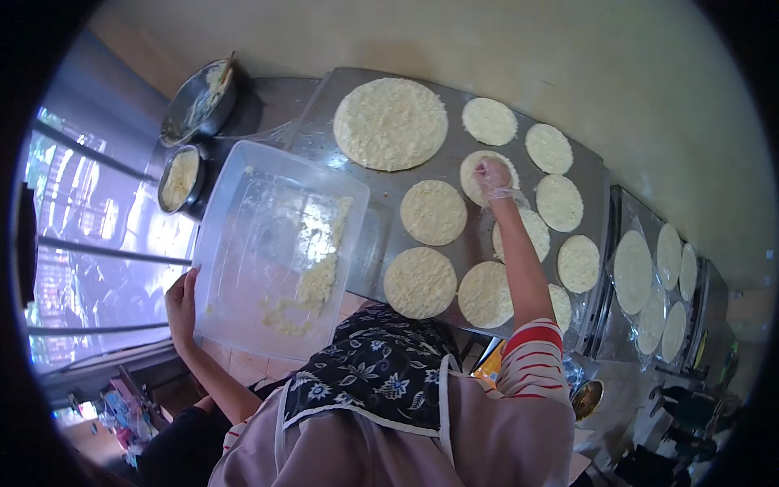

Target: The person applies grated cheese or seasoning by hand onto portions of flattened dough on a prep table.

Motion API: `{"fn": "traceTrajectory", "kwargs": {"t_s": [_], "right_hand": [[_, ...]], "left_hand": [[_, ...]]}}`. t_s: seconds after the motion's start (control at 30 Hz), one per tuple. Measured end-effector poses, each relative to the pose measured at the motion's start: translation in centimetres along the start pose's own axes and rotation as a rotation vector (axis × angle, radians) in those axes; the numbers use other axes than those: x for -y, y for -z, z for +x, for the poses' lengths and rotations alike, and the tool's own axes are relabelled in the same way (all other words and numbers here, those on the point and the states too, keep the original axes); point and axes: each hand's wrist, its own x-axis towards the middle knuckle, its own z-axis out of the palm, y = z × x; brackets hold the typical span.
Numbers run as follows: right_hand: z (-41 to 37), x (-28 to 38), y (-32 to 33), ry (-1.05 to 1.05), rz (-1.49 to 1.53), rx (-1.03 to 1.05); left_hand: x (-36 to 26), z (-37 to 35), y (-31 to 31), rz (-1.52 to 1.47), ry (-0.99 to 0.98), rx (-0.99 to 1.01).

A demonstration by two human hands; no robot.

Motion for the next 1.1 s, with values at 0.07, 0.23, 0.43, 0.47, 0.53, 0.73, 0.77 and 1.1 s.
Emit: {"fn": "traceTrajectory", "kwargs": {"t_s": [0.07,0.23,0.43,0.47,0.53,0.73,0.77,1.1], "right_hand": [[0.8,2.3,-1.1,0.027,0.297,-0.022],[-1.3,20.2,-0.4,0.32,0.639,0.279],[-5.6,26.1,-14.3,0.752,0.082,0.786],[-6.6,26.8,-14.3,0.757,0.112,0.8],[-9.0,26.6,-16.8,0.602,0.477,0.958],[-11.4,29.1,-17.6,0.988,0.734,0.901],[-11.7,29.5,-17.9,1.097,0.474,0.935],[-13.2,30.1,-14.9,1.056,0.277,0.637]], "left_hand": [[-0.3,-0.1,0.3,0.039,-0.025,0.006],[-1.3,0.0,0.1,-0.005,0.011,-0.018],[-2.5,-0.1,0.5,0.047,-0.026,-0.035],[-2.3,-0.2,0.4,0.022,-0.036,-0.045],[-0.5,-0.1,0.1,-0.032,-0.084,-0.076],[0.2,0.2,1.0,0.001,-0.101,-0.122],[-0.6,0.2,1.2,0.034,-0.049,-0.067],[-0.2,0.8,1.1,0.019,-0.048,0.015]]}}
